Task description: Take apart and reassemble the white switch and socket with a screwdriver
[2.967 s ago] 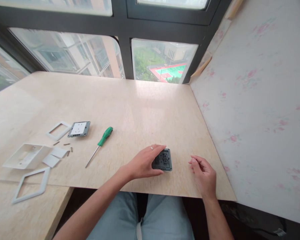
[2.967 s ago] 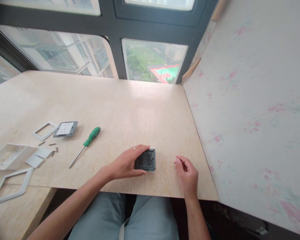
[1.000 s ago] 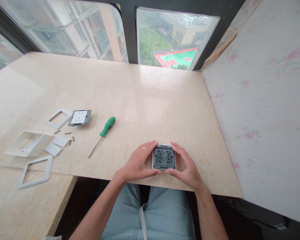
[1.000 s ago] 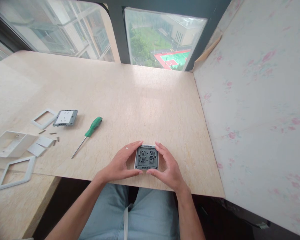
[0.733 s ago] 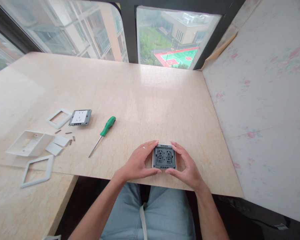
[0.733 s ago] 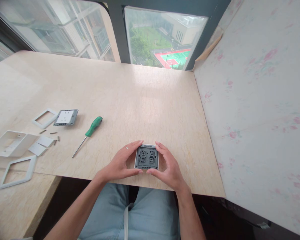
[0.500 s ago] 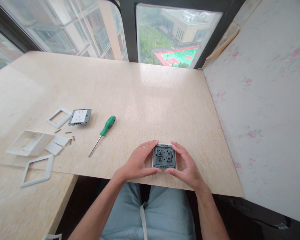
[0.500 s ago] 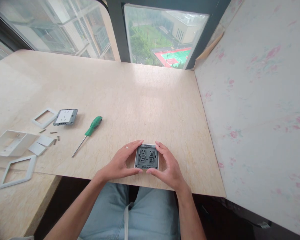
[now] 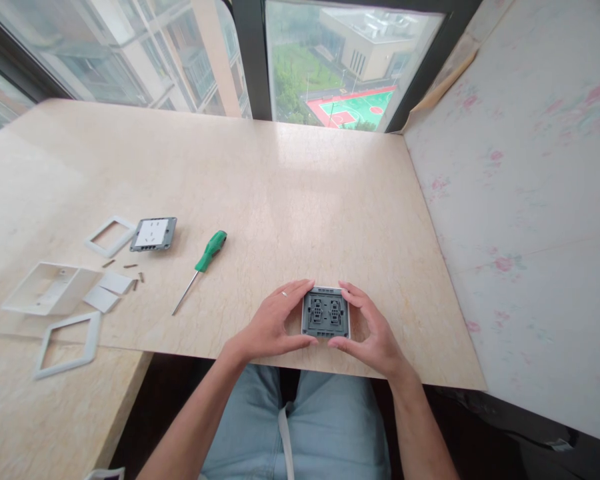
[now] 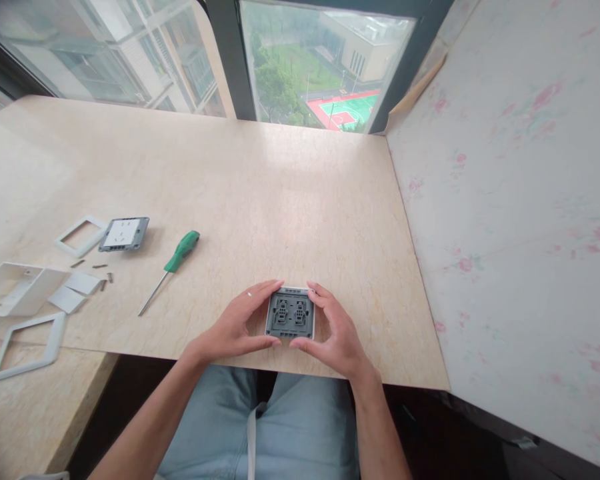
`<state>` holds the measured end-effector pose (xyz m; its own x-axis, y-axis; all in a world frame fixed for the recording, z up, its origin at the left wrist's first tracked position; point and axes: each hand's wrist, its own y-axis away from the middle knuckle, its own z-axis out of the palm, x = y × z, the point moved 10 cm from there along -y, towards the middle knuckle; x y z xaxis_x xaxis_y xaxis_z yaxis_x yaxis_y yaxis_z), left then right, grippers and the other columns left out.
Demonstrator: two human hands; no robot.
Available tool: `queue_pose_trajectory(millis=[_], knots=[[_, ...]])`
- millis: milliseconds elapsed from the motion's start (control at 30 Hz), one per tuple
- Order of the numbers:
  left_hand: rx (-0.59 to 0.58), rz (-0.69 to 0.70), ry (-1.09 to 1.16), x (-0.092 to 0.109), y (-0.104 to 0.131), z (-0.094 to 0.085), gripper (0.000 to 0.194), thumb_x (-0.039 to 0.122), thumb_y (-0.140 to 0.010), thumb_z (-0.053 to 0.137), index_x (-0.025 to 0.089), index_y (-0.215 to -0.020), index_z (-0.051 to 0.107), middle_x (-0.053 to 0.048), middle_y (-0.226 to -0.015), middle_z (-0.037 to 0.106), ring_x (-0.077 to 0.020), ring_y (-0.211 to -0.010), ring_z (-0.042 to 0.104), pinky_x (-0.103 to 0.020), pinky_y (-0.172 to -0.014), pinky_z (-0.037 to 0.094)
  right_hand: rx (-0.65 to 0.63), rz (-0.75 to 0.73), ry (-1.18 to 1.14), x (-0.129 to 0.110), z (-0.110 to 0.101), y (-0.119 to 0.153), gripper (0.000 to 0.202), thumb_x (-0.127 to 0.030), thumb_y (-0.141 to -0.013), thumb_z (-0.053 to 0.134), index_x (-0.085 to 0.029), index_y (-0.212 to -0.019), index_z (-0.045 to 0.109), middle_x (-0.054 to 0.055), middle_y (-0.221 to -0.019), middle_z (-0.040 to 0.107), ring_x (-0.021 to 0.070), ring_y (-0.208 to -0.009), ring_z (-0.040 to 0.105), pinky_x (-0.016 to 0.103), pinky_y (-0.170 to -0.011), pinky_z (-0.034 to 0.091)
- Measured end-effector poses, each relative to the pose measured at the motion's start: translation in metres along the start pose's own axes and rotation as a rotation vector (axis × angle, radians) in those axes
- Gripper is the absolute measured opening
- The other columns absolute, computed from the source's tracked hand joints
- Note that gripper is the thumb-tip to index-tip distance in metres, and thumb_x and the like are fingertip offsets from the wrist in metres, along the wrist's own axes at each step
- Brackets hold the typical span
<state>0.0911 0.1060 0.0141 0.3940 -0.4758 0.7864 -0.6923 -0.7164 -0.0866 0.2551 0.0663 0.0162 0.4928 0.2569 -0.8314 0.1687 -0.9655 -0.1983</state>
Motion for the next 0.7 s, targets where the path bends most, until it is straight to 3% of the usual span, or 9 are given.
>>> queue_pose_trajectory(millis=[500,700], knots=[[0.011,-0.008,0.038,0.0007,-0.0001,-0.0031,0.092,0.060,-0.079,0.076,0.030,-0.154,0.032,-0.013,-0.153,0.048,-0.0332,-0.143,0.044,-0.054,-0.119,0.036,0.011,-0.005,-0.024,-0.0025,-0.0025,-0.0001,0.078,-0.039,-0.075,0.085,-0.028,-0.143,0.048,0.015,-0.150,0.052,0.0326,-0.140,0.049,0.055,-0.115,0.041],[-0.006,-0.008,0.022,0.0009,-0.0007,-0.0015,0.094,0.059,-0.080,0.075,0.029,-0.156,0.029,-0.013,-0.154,0.047,-0.0330,-0.143,0.044,-0.054,-0.120,0.034,-0.026,0.094,-0.065,0.0057,0.0012,0.0031,0.077,-0.043,-0.075,0.084,-0.028,-0.142,0.050,0.014,-0.155,0.048,0.0315,-0.144,0.044,0.054,-0.118,0.038]])
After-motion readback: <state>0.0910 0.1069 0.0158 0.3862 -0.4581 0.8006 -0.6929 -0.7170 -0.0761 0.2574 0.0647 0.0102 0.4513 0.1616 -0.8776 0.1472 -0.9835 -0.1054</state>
